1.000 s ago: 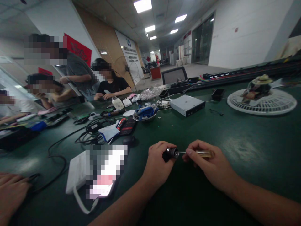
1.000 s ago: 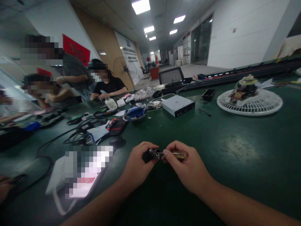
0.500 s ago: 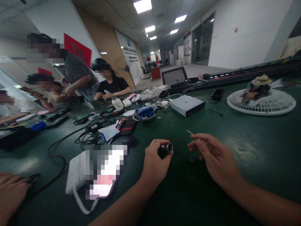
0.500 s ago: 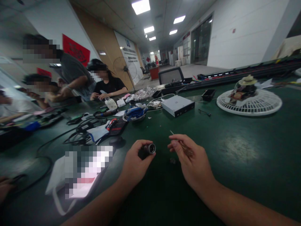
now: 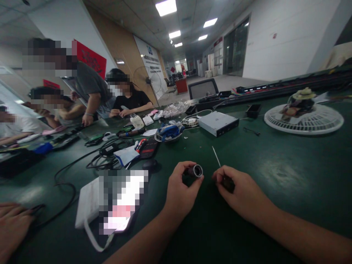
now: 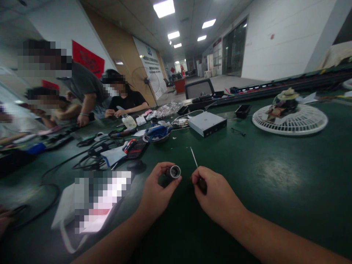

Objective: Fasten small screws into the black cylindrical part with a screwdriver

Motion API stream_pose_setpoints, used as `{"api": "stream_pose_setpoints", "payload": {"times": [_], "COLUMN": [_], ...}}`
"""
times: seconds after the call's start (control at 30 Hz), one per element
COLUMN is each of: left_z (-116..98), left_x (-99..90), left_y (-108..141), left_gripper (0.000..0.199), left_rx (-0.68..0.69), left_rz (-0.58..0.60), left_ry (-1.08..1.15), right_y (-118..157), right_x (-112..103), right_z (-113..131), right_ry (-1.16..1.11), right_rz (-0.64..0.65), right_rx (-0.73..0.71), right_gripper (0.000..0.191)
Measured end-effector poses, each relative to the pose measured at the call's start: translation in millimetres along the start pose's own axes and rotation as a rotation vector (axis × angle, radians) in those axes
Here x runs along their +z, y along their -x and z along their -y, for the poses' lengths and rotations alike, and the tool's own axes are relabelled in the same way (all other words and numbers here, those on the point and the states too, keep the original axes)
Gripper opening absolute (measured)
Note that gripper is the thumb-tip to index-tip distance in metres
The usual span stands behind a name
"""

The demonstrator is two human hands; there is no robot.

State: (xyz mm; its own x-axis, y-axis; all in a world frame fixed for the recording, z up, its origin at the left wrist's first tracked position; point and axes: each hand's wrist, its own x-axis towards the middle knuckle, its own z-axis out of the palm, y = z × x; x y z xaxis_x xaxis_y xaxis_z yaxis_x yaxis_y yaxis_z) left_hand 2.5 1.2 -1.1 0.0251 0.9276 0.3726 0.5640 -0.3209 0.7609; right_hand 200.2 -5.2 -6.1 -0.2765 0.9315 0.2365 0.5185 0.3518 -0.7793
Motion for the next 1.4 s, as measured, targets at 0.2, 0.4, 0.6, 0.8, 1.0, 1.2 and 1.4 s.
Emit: {"api": "stream_pose_setpoints", "payload": {"times": [0.2,0.4,0.6,0.8,1.0,1.2,1.4], "left_z": [-4,2,5,3,1,-3,-9], "left_x": [-1.5,0.1,2.2,0.6,-0.7,-1.1,-2.7], "left_y": [3,4,4,3,1,2,4], "left_gripper": [0.027,0.029,0.028,0.027,0.038,0.041,0.033], "left_rx": [0.102,0.165,0.179,0.155,0.139,0.103,0.139], "left_rz": [-0.007,0.007,0.008,-0.007,0.076,0.174,0.274], "left_ry": [0.049,0.054,0.027,-0.065,-0.196,-0.216,-0.159], "right_y": [0,1,1,-1,-2,-1,0], "right_x": [-2,-4,-1,1,1,0,-1], "right_z": [-2,2,-2,-8,-7,-5,0], "right_ry": [-0.156,-0.234,-0.284,-0.296,-0.164,-0.185,-0.333], "right_rz": [-0.098,-0.111,-0.061,-0.003,0.021,0.023,-0.059], "right_rx": [0.035,0.015,0.023,0.057,0.055,0.067,0.053], "right_gripper": [0.010,0.014,0.015,0.015,0.019,0.017,0.021]}}
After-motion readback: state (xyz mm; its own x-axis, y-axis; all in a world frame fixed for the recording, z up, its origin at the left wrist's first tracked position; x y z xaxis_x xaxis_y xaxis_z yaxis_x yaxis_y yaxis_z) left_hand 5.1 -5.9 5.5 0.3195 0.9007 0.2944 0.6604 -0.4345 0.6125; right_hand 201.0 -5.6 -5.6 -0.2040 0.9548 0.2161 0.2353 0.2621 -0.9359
